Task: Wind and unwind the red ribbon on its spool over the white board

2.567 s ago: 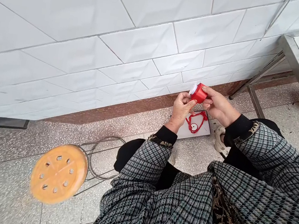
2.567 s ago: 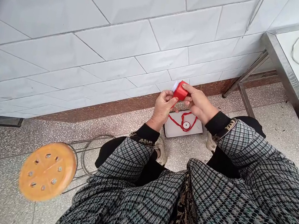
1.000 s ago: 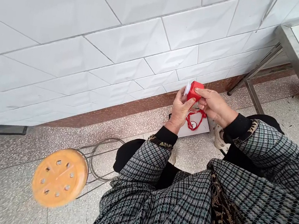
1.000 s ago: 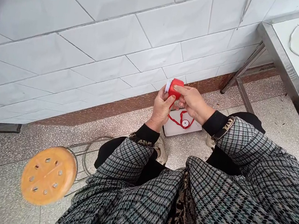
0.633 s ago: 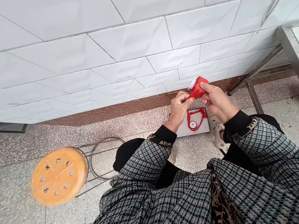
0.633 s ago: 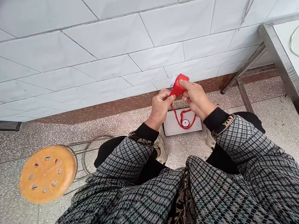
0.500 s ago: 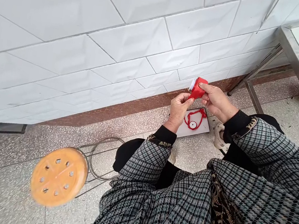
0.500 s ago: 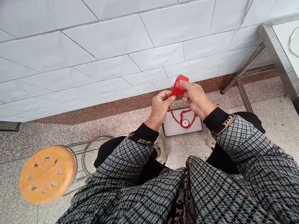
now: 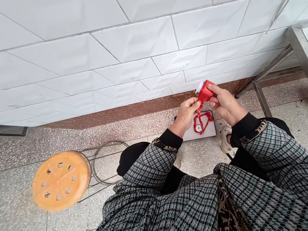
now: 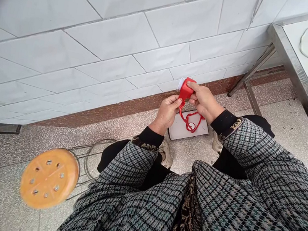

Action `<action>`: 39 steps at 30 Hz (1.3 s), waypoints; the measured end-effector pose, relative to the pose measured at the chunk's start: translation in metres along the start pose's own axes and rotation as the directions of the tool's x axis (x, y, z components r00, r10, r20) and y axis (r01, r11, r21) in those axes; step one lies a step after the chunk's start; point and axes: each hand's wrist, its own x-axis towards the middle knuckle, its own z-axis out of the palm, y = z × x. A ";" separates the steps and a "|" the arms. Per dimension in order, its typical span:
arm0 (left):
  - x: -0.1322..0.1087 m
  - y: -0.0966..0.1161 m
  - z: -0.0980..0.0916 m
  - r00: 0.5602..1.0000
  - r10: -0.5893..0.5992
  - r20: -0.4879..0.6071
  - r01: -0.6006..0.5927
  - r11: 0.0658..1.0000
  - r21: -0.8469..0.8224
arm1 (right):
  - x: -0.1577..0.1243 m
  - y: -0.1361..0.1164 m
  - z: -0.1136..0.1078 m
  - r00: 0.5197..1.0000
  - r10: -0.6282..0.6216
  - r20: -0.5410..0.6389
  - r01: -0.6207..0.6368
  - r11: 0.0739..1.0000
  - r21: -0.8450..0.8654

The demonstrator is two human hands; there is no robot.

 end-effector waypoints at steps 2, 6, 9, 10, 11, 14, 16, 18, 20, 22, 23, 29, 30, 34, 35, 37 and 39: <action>-0.001 -0.001 0.001 1.000 0.005 -0.009 -0.004 1.000 0.009 | 0.002 0.001 -0.002 1.000 0.003 0.003 -0.003 1.000 0.004; 0.000 -0.003 0.000 0.998 0.065 0.002 -0.065 0.996 0.063 | 0.005 0.003 -0.003 1.000 -0.011 0.009 0.011 1.000 -0.014; 0.001 -0.003 -0.001 0.992 0.127 -0.020 -0.123 0.984 0.132 | 0.004 0.002 -0.002 1.000 -0.027 0.003 0.027 1.000 -0.010; 0.001 -0.002 -0.001 0.988 0.153 -0.029 -0.147 0.977 0.152 | 0.003 0.001 -0.002 1.000 -0.030 0.001 0.030 1.000 -0.002; 0.001 -0.002 -0.001 0.984 0.175 -0.039 -0.167 0.973 0.156 | 0.003 0.001 -0.002 1.000 -0.031 -0.001 0.031 0.999 0.009; 0.001 -0.003 0.000 0.986 0.156 -0.060 -0.152 0.986 0.074 | 0.002 -0.001 -0.002 1.000 -0.005 -0.010 0.006 0.999 0.046; 0.001 -0.005 0.000 0.993 0.110 -0.050 -0.108 0.994 0.034 | 0.003 -0.002 -0.002 0.999 0.038 -0.016 -0.037 0.997 0.072; 0.002 -0.007 -0.001 0.996 0.084 -0.033 -0.082 0.995 0.063 | 0.004 -0.004 -0.003 0.996 0.085 -0.014 -0.083 0.991 0.102; 0.003 -0.011 -0.003 0.994 0.104 -0.035 -0.099 0.987 0.123 | 0.004 -0.006 -0.004 0.991 0.134 0.004 -0.133 0.982 0.131; 0.005 -0.014 -0.008 0.990 0.133 -0.038 -0.126 0.982 0.141 | 0.004 -0.009 -0.005 0.981 0.189 0.036 -0.192 0.969 0.156; 0.007 -0.016 -0.010 0.989 0.140 -0.036 -0.135 0.983 0.127 | 0.003 -0.011 -0.006 0.974 0.218 0.057 -0.224 0.961 0.163; 0.017 -0.012 -0.034 0.975 0.124 0.182 -0.139 0.988 0.068 | 0.005 -0.018 -0.018 0.893 0.365 0.263 -0.401 0.911 0.098; 0.018 -0.010 -0.037 0.964 0.124 0.234 -0.144 0.987 0.067 | 0.005 -0.019 -0.020 0.872 0.391 0.294 -0.431 0.898 0.084; 0.020 -0.002 -0.042 0.918 0.151 0.367 -0.182 0.982 0.050 | 0.004 -0.018 -0.027 0.779 0.485 0.396 -0.535 0.845 0.017; 0.021 0.000 -0.042 0.908 0.153 0.390 -0.187 0.981 0.050 | 0.003 -0.017 -0.028 0.756 0.506 0.415 -0.555 0.832 -0.003; 0.021 0.002 -0.041 0.892 0.145 0.428 -0.191 0.979 0.066 | 0.002 -0.016 -0.030 0.715 0.535 0.450 -0.585 0.810 -0.035; 0.021 0.002 -0.042 0.880 0.121 0.460 -0.180 0.980 0.087 | 0.001 -0.015 -0.032 0.690 0.539 0.483 -0.596 0.801 -0.043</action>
